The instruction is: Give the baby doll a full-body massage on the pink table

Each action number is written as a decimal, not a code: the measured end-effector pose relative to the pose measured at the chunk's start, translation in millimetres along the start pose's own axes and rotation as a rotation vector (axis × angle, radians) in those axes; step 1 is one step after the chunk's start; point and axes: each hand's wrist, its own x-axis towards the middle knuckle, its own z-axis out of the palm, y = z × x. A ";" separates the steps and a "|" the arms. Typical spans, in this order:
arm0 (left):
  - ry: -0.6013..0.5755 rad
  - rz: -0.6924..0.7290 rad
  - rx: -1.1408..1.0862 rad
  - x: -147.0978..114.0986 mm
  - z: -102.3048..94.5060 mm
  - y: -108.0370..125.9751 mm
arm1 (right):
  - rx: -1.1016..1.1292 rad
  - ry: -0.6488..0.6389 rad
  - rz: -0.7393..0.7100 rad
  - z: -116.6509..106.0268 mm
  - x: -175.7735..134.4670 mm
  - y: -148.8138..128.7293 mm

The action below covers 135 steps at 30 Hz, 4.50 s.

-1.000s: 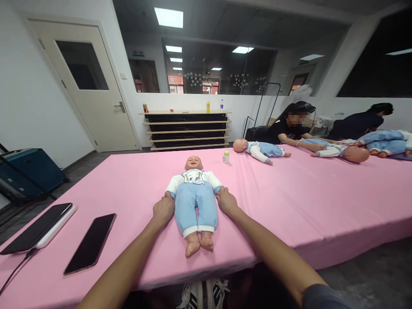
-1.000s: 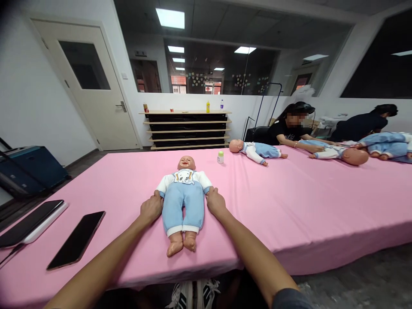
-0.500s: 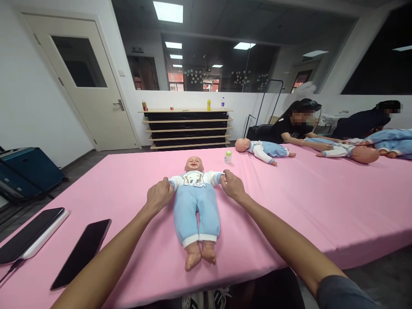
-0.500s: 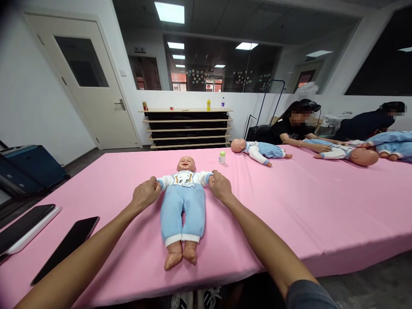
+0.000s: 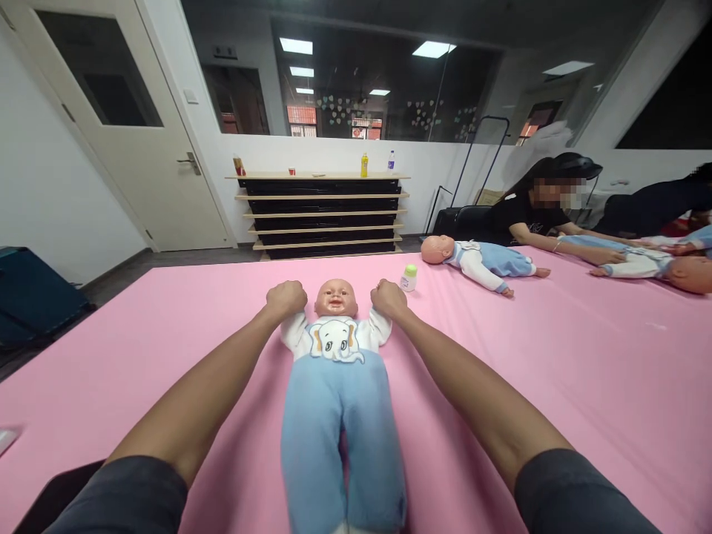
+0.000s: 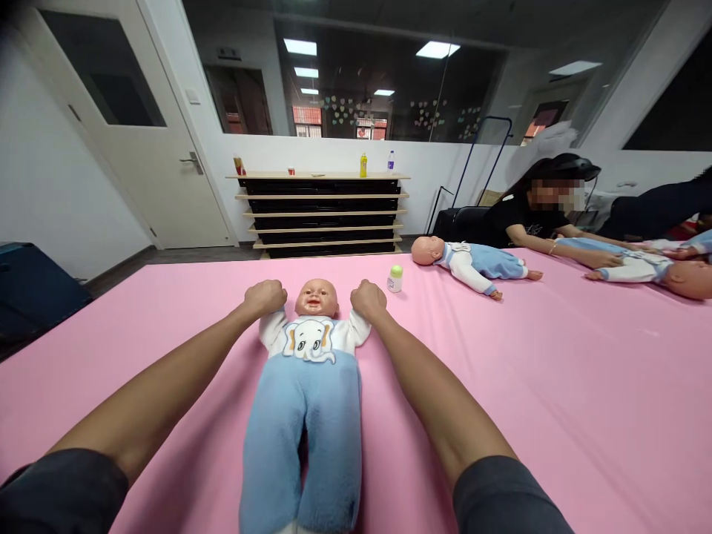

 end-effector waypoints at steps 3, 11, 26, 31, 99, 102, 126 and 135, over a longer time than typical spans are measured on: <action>-0.073 -0.003 0.006 24.6 34.3 4.3 | -0.028 -0.108 -0.024 25.7 20.4 -0.8; -0.163 -0.020 0.034 66.7 72.0 4.7 | -0.092 -0.235 -0.186 63.8 54.2 -6.8; 0.274 -0.125 -0.107 -32.7 37.7 -2.8 | -0.034 0.206 -0.098 16.2 -33.6 -6.4; 0.345 -0.086 -0.072 -91.7 8.5 -19.4 | -0.037 0.281 -0.152 -8.8 -87.2 14.5; 0.278 -0.191 -0.197 13.3 71.6 1.7 | -0.013 0.164 0.007 48.9 0.0 -5.6; 0.357 -0.188 -0.211 -17.5 58.6 -5.6 | -0.018 0.329 -0.063 36.8 -28.0 -2.9; 0.140 -0.073 -0.160 -258.1 81.4 -32.3 | -0.045 0.160 -0.120 36.4 -240.9 42.0; 0.133 -0.095 -0.134 -266.6 78.4 -21.6 | -0.048 0.132 -0.080 33.7 -249.5 39.5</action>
